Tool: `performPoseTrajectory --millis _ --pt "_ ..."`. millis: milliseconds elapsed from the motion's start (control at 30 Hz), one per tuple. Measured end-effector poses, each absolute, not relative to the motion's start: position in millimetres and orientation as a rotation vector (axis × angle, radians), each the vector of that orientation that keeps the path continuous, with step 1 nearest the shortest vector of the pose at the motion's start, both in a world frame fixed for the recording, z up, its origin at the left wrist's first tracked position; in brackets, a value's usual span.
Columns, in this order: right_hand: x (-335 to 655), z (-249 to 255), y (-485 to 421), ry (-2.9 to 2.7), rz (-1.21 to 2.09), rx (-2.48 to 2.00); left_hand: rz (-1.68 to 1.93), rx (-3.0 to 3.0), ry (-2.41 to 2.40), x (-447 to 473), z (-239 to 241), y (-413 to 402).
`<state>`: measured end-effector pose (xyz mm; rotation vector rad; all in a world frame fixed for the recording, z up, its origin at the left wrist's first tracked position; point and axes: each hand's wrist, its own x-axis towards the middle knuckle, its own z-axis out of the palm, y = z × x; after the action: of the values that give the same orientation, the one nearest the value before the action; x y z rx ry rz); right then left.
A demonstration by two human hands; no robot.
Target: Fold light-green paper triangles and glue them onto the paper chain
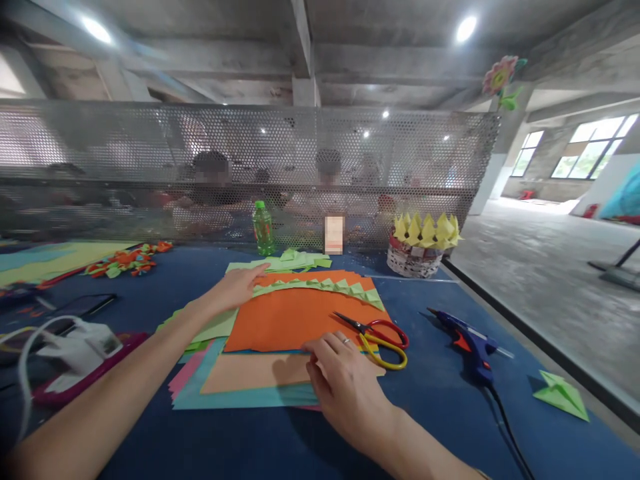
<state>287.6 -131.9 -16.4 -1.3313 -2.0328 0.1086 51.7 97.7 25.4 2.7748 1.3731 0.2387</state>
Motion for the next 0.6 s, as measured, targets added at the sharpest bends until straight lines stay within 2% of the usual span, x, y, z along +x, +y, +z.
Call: performPoseTrajectory --millis 367,600 --pt "291.2 -14.7 -134.8 -2.043 0.172 -1.332 0.182 2.917 1.187 119.1 14.4 103.8" --pt "290.1 -13.9 -137.0 -2.081 0.19 -1.329 0.267 2.98 1.036 148.3 14.5 96.0"
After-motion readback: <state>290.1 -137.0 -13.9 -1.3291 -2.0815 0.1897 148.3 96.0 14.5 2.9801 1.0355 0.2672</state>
